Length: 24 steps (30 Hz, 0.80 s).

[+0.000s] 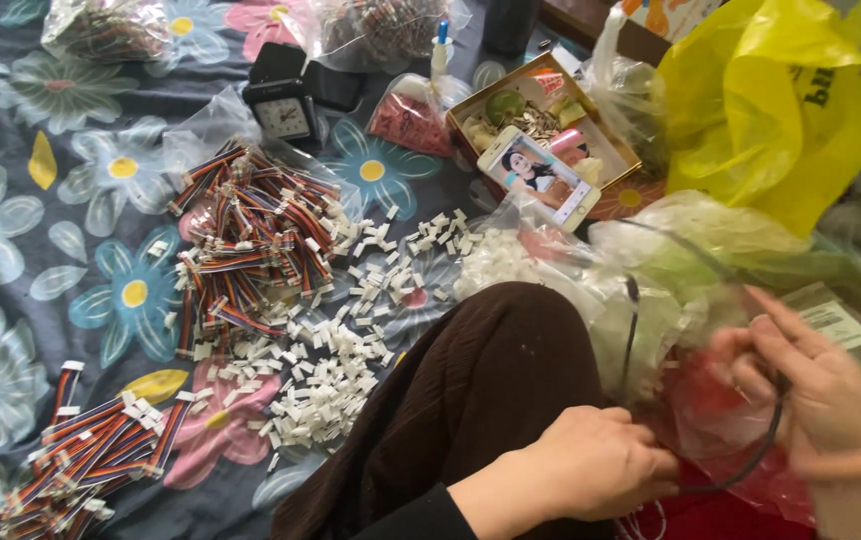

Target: Assembling electronic wire harnesses by inserting ribbon cables into plastic connectors

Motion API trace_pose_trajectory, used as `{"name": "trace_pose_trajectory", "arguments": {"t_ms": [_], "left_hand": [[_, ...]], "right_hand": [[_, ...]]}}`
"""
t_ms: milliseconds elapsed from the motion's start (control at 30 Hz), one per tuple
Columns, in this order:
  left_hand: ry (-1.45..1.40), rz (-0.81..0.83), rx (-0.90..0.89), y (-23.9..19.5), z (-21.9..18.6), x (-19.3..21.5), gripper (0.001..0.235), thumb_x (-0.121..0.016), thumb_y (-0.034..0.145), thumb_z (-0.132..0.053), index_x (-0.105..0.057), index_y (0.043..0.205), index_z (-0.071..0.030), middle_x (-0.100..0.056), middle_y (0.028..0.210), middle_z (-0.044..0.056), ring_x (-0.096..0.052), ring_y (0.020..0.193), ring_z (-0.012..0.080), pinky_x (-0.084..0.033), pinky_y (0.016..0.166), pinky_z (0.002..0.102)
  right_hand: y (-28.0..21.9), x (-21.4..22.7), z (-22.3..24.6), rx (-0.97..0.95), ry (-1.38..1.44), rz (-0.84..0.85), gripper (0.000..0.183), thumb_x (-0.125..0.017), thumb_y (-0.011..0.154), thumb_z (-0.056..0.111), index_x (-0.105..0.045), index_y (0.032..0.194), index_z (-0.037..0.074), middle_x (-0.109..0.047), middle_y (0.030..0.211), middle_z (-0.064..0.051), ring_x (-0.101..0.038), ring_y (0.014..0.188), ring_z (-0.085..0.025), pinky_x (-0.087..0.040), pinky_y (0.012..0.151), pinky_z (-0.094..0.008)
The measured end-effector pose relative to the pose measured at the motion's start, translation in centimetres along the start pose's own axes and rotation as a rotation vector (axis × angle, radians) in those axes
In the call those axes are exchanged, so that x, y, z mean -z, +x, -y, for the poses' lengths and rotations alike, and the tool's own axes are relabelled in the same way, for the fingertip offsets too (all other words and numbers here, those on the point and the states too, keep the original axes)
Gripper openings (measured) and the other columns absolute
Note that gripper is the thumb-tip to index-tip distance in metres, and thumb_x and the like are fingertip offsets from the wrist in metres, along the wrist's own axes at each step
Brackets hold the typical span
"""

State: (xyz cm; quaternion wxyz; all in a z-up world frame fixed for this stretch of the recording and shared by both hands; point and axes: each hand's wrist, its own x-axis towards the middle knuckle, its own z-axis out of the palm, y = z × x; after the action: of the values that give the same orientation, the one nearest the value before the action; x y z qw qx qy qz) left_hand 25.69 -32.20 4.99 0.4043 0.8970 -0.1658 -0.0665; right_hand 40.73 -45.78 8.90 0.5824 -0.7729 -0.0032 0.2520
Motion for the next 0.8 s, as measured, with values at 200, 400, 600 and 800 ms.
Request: {"name": "trace_pose_trajectory", "arguments": {"t_ms": [200, 400, 600, 800], "left_hand": [[0.148, -0.238, -0.039, 1.3, 1.2, -3.4, 0.017, -0.054, 0.087, -0.024, -0.066, 0.079, -0.014, -0.065, 0.075, 0.005, -0.062, 0.07, 0.0277, -0.045, 0.047, 0.038], [-0.585, -0.222, -0.015, 0.4, 1.9, 1.9, 0.024, -0.05, 0.09, -0.029, -0.059, 0.08, -0.009, -0.063, 0.074, 0.012, -0.054, 0.063, 0.0175, -0.043, 0.064, 0.033], [-1.168, -1.102, 0.307, 3.4, 13.4, 7.7, 0.015, -0.067, 0.082, -0.022, -0.068, 0.078, -0.008, -0.065, 0.065, 0.006, -0.061, 0.056, 0.0107, -0.052, 0.051, 0.02], [-1.205, -1.229, 0.812, 6.1, 24.6, 9.7, 0.037, -0.067, 0.082, -0.03, -0.063, 0.104, -0.001, -0.065, 0.085, 0.014, -0.068, 0.07, 0.02, -0.06, 0.054, 0.028]], "right_hand": [[-1.5, -1.9, 0.3, 0.454, -0.276, -0.315, 0.034, -0.057, 0.103, -0.004, -0.045, 0.13, 0.014, -0.053, 0.113, -0.009, -0.053, 0.074, -0.019, -0.052, 0.06, -0.032], [4.5, -5.9, -3.3, 0.127, -1.359, 0.099, 0.045, -0.05, 0.079, 0.062, -0.068, 0.081, 0.021, -0.071, 0.08, -0.005, -0.065, 0.081, -0.031, -0.044, 0.07, -0.042], [6.7, -7.1, -7.9, 0.418, -1.102, 0.013, 0.019, -0.065, 0.078, 0.046, -0.067, 0.085, 0.028, -0.069, 0.07, 0.005, -0.068, 0.072, -0.021, -0.052, 0.066, -0.036], [8.8, -7.8, -9.8, 0.362, -1.128, 0.141, 0.031, -0.064, 0.073, 0.035, -0.063, 0.104, 0.034, -0.072, 0.073, 0.007, -0.07, 0.071, -0.018, -0.054, 0.067, -0.036]]}}
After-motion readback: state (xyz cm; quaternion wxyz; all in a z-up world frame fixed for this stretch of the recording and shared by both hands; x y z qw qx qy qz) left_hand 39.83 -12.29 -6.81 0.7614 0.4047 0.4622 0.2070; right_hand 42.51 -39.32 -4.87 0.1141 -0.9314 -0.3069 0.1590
